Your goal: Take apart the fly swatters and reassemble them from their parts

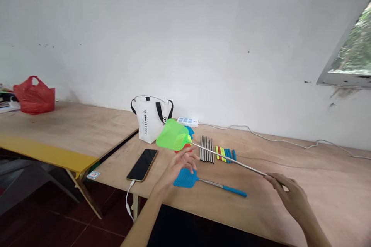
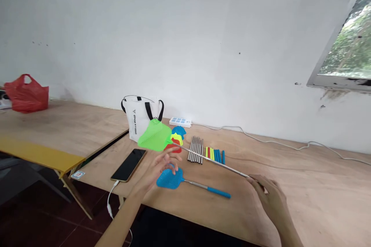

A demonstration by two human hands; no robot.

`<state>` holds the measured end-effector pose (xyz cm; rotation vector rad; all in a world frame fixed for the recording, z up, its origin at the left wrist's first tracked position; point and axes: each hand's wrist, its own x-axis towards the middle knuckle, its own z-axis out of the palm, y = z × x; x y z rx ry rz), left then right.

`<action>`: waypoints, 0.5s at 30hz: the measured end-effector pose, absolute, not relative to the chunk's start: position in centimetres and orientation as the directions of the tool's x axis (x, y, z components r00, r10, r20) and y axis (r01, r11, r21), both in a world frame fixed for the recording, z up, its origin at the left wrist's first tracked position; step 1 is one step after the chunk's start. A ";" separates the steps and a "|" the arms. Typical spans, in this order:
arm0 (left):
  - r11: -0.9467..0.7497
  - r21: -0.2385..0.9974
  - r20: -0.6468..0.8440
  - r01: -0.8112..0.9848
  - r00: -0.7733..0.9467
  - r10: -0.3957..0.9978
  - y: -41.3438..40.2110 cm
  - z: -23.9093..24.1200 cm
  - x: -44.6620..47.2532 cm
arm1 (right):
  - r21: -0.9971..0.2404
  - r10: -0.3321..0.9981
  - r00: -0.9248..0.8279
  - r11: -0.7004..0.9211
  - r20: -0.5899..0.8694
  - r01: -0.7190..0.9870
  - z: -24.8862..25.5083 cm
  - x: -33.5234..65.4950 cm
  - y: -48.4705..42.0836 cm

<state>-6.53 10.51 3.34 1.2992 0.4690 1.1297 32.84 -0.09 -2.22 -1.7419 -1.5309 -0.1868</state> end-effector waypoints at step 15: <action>-0.132 0.940 0.230 -0.313 0.302 0.925 7.9 -0.4 -0.2 | -0.497 0.861 0.029 0.265 0.508 0.826 -2.5 22.3 1.3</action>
